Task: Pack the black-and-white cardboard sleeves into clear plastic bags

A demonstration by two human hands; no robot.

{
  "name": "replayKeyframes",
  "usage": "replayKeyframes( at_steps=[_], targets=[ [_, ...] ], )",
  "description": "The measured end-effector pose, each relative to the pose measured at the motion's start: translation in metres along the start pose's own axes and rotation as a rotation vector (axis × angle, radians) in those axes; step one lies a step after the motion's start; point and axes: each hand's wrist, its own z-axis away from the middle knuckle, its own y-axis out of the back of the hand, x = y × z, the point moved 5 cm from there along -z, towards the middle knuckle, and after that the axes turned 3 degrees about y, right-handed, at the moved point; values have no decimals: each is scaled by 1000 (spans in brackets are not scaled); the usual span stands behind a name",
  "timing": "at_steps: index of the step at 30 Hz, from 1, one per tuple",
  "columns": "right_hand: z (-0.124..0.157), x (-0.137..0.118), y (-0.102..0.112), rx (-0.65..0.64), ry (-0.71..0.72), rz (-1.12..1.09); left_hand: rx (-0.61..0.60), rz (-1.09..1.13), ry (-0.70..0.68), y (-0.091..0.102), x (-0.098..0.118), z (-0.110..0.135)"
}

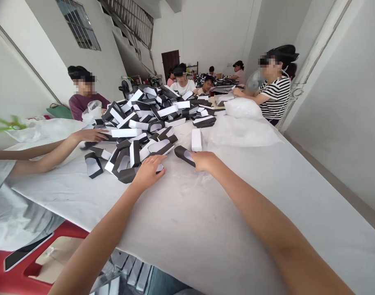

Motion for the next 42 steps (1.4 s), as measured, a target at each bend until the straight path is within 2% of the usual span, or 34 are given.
replayKeyframes(
  at_steps=[5,9,13,15,17,19,21,23,27,29,31,34,37,40,42],
  targets=[
    [6,4,2,-65,-6,49,-62,-2,28,3,-18,3],
    [6,-1,4,-78,26,44,-72,-57,32,-2,-18,6],
    [15,-3,18,-37,106,-61,-73,-75,66,-5,-14,7],
    [22,-2,31,16,126,-131,-6,-38,75,0,-11,5],
    [30,0,43,57,110,-165,147,1,66,12,-7,3],
    [37,3,53,80,88,-167,304,26,-5,24,2,3],
    [45,8,64,118,75,-167,360,40,-131,28,15,3],
    [53,18,76,178,41,-177,287,52,-262,22,29,2],
    [74,42,95,254,-55,-215,-15,72,-428,-11,58,6],
    [86,47,105,316,-17,-262,-127,87,-466,-24,68,8],
    [95,46,114,410,58,-313,-185,118,-465,-29,72,9],
    [103,43,126,568,186,-405,-98,193,-357,-15,60,5],
    [97,40,129,659,332,-569,13,244,-140,7,28,0],
    [83,38,122,655,447,-759,-98,255,30,13,-3,2],
    [72,31,114,599,510,-829,-181,273,83,11,-16,5]
  ],
)
